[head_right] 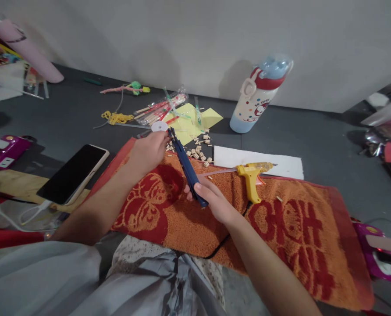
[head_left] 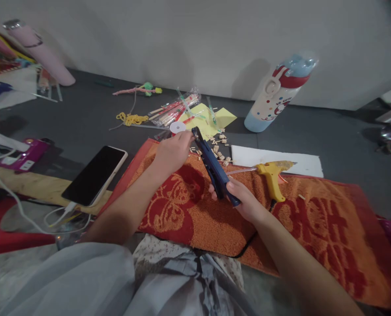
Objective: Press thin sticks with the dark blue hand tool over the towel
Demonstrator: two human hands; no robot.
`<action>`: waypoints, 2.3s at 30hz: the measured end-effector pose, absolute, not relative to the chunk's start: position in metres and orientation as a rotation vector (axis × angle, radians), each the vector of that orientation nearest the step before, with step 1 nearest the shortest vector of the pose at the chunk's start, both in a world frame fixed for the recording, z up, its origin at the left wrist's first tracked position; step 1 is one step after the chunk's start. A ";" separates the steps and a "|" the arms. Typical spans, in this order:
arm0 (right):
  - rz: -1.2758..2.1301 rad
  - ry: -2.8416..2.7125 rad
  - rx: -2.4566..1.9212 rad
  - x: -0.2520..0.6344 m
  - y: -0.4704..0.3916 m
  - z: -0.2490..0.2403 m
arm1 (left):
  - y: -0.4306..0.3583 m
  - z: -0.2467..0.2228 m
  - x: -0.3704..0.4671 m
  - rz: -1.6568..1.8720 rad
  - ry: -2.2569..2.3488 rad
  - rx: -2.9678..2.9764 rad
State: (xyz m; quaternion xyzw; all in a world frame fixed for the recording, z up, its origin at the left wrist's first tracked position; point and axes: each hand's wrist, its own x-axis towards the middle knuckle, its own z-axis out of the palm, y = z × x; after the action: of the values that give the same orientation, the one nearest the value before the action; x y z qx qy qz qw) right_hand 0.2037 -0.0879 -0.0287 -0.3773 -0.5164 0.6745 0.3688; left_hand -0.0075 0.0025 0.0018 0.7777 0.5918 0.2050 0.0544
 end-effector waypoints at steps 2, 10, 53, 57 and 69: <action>1.756 -1.275 -0.946 0.202 -0.088 -0.028 | 0.003 0.000 -0.008 0.624 1.784 2.381; 1.824 -1.161 -0.967 0.200 -0.088 -0.027 | 0.001 0.002 -0.008 0.465 1.826 2.479; 1.679 -1.114 -1.066 0.184 -0.085 -0.026 | -0.036 -0.006 0.038 0.600 0.823 1.005; 1.709 -1.062 -1.074 0.184 -0.084 -0.023 | -0.036 -0.005 0.038 0.602 0.874 0.983; 1.716 -1.007 -1.050 0.182 -0.085 -0.028 | -0.032 -0.006 0.040 0.583 0.939 0.989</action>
State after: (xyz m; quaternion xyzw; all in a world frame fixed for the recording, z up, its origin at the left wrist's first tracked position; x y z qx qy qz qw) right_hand 0.1820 -0.0853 -0.0280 -0.4209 -0.4038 0.6883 0.4313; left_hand 0.0400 -0.0321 -0.0064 0.4504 0.4276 0.2656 0.7373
